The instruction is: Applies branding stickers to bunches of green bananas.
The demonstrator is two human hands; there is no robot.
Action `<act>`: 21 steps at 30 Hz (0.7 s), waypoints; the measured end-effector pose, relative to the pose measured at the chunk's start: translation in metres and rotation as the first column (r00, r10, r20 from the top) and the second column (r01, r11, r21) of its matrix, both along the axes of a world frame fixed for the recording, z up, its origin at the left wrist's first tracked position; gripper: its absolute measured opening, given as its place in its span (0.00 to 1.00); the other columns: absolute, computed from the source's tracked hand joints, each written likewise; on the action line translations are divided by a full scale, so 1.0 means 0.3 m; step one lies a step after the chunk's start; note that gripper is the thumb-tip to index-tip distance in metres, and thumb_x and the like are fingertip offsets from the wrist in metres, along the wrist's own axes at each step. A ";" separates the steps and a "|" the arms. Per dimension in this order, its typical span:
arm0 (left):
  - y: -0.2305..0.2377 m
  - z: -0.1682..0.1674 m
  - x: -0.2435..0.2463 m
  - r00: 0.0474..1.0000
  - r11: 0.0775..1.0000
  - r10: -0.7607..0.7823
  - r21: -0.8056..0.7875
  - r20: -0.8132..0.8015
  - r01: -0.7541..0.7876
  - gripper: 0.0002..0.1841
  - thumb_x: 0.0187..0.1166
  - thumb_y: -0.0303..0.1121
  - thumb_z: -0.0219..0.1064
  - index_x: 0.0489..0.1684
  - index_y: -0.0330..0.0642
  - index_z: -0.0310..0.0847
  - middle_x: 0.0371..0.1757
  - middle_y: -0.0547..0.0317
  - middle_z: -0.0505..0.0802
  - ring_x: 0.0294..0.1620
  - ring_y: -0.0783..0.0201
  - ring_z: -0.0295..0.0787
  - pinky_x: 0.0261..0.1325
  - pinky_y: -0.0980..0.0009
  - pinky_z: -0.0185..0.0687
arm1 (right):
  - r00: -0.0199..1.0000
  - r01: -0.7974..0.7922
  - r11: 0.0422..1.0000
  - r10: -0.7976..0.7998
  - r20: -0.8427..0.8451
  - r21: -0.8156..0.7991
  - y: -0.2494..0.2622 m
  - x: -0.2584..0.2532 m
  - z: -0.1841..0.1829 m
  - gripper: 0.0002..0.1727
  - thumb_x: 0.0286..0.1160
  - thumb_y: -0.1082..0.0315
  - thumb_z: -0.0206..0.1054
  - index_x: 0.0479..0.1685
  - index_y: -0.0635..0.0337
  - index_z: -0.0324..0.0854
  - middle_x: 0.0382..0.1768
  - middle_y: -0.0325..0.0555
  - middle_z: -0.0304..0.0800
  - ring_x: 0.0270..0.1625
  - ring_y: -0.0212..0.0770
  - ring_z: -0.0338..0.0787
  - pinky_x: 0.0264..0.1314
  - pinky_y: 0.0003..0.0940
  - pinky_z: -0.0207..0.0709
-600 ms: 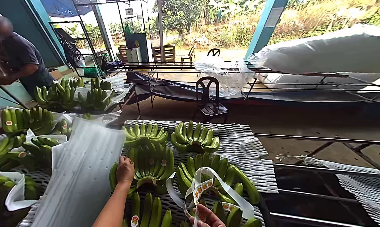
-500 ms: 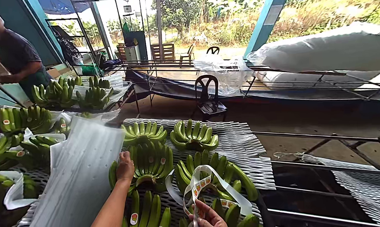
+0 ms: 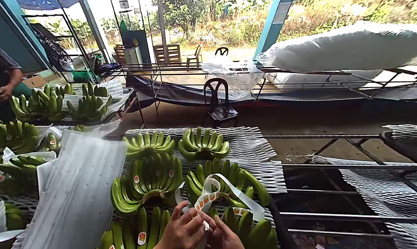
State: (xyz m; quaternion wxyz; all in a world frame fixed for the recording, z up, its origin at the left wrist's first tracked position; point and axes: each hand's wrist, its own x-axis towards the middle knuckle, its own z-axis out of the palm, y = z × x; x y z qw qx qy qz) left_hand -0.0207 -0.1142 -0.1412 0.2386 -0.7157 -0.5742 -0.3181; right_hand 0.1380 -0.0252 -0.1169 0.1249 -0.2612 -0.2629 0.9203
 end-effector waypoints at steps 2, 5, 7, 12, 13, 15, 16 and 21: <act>0.001 -0.016 0.000 0.994 0.996 -0.073 0.064 0.076 0.068 0.11 0.87 0.33 0.58 0.36 0.54 0.86 0.51 0.67 0.92 0.66 0.67 0.83 0.87 0.60 0.57 | 0.994 0.096 0.991 -0.091 0.055 -0.091 -0.002 -0.003 0.013 0.34 0.96 0.52 0.26 0.69 0.61 0.76 0.50 0.48 0.95 0.52 0.41 0.94 0.60 0.40 0.86; 0.021 -0.007 0.022 0.926 0.995 -0.070 0.097 0.371 0.036 0.08 0.88 0.44 0.62 0.44 0.59 0.86 0.53 0.72 0.89 0.68 0.71 0.80 0.84 0.64 0.62 | 0.949 0.245 0.951 -0.275 0.154 0.189 -0.015 -0.011 -0.011 0.22 0.83 0.84 0.49 0.72 0.67 0.76 0.49 0.47 0.95 0.43 0.36 0.95 0.49 0.33 0.90; 0.028 0.017 0.032 0.929 0.999 0.025 -0.037 0.370 -0.012 0.11 0.85 0.45 0.62 0.57 0.59 0.87 0.50 0.69 0.93 0.64 0.68 0.85 0.81 0.60 0.65 | 0.944 0.168 0.889 -0.269 0.190 0.427 -0.028 -0.010 -0.016 0.32 0.68 0.91 0.58 0.78 0.71 0.69 0.47 0.48 0.94 0.40 0.32 0.93 0.46 0.29 0.88; 0.016 0.015 0.048 0.998 0.993 -0.044 -0.108 0.048 0.049 0.16 0.86 0.32 0.58 0.64 0.60 0.85 0.41 0.68 0.93 0.53 0.67 0.89 0.81 0.54 0.63 | 0.972 0.012 0.776 -0.158 0.176 0.630 -0.057 -0.002 -0.003 0.32 0.66 0.87 0.63 0.77 0.73 0.72 0.61 0.47 0.92 0.56 0.23 0.91 0.63 0.23 0.83; 0.011 0.017 0.047 0.998 0.992 -0.065 -0.103 0.015 0.066 0.16 0.88 0.32 0.56 0.65 0.62 0.84 0.42 0.68 0.92 0.55 0.67 0.88 0.82 0.55 0.62 | 0.971 0.034 0.808 -0.166 0.173 0.588 -0.063 0.000 0.009 0.28 0.64 0.87 0.65 0.71 0.72 0.77 0.54 0.43 0.94 0.52 0.23 0.91 0.60 0.23 0.85; -0.001 0.023 0.033 0.994 0.990 -0.103 -0.098 -0.031 0.100 0.16 0.90 0.34 0.54 0.67 0.65 0.82 0.43 0.69 0.91 0.58 0.67 0.85 0.84 0.55 0.57 | 0.988 0.059 0.909 -0.113 0.108 0.413 -0.057 0.003 0.024 0.25 0.65 0.85 0.60 0.66 0.68 0.77 0.46 0.38 0.95 0.47 0.25 0.93 0.53 0.25 0.88; -0.007 0.022 0.022 0.991 0.989 -0.124 -0.086 -0.044 0.120 0.16 0.90 0.34 0.53 0.67 0.64 0.82 0.43 0.68 0.90 0.58 0.66 0.84 0.85 0.55 0.55 | 0.996 0.047 0.959 -0.066 0.059 0.278 -0.047 0.004 0.022 0.26 0.72 0.81 0.52 0.72 0.68 0.72 0.49 0.41 0.94 0.49 0.30 0.93 0.53 0.30 0.88; 0.007 0.008 -0.028 0.894 0.984 -0.170 0.122 0.414 0.131 0.08 0.88 0.36 0.62 0.58 0.54 0.80 0.51 0.69 0.91 0.64 0.72 0.84 0.85 0.64 0.63 | 0.971 0.219 0.976 -0.217 0.101 -0.009 -0.009 -0.050 0.012 0.23 0.95 0.67 0.39 0.68 0.65 0.79 0.53 0.50 0.94 0.50 0.42 0.95 0.55 0.37 0.89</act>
